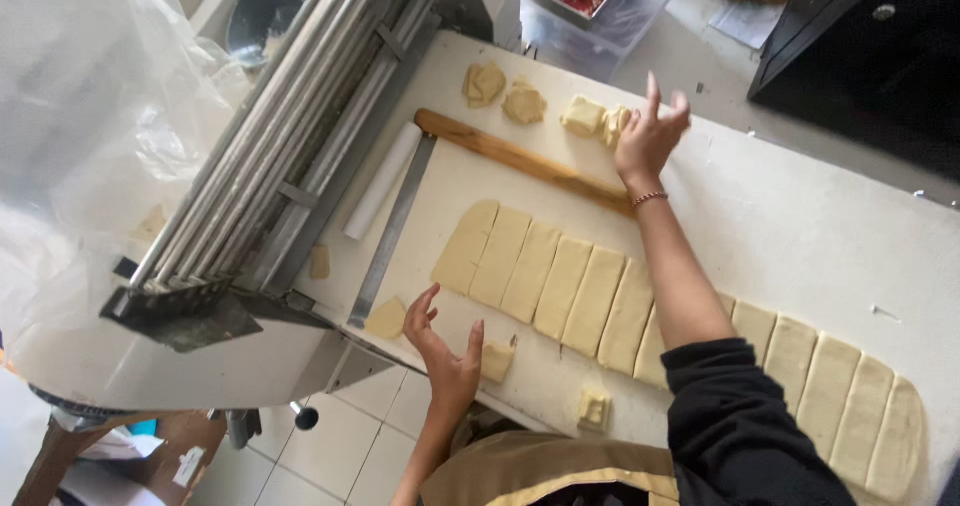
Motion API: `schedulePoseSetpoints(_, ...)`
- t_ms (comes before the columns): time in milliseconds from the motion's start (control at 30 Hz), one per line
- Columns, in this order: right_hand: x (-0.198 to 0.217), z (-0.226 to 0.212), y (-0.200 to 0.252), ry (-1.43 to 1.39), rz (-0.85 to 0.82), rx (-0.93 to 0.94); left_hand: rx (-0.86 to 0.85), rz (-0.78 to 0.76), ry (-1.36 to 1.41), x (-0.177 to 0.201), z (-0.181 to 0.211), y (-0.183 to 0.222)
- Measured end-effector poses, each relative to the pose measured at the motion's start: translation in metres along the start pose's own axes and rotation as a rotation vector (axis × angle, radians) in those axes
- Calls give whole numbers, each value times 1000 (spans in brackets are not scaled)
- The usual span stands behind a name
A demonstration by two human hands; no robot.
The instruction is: The person cuts strips of dough with a knife, folds the pieces into rectangular stacks, and then places the dough stacks into a plastic bag.
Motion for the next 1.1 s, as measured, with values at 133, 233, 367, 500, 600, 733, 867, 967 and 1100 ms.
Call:
schedulePoseSetpoints(133, 27, -39, 24, -53, -23, 432, 18, 2, 42, 4, 7, 0)
schedulePoseSetpoints(233, 38, -63, 48, 135, -377, 356, -5, -10, 32, 7, 11, 1)
schedulePoseSetpoints(367, 66, -94, 52, 149, -538, 236, -46, -26, 31, 4, 2, 7)
schedulePoseSetpoints(500, 102, -122, 107, 105, -409, 444, -26, -159, -307, 8, -27, 20)
schedulePoseSetpoints(600, 141, -121, 195, -94, -600, 575, -139, -134, -428, 6, -26, 31)
schedulePoseSetpoints(733, 191, -102, 283, 88, -1314, 385, -182, -210, -435, 10, -11, 36)
schedulePoseSetpoints(867, 215, -79, 328, -50, -1174, 594, -145, -345, -210, 1, -14, 45)
schedulePoseSetpoints(967, 219, -68, 344, -28, -999, 574, -56, -437, 15, -13, -20, 57)
schedulePoseSetpoints(1100, 217, -60, 355, -211, -1105, 253, -14, -514, 155, -35, -12, 63)
Point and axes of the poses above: each hand's wrist, its own y-axis away from the middle knuckle, its own x-axis out of the back of the hand, z = x × y, the point moved 2 cm from there along -y, towards the middle knuckle, and after that the axes turned 13 degrees about -y, right-handed, at the moved point
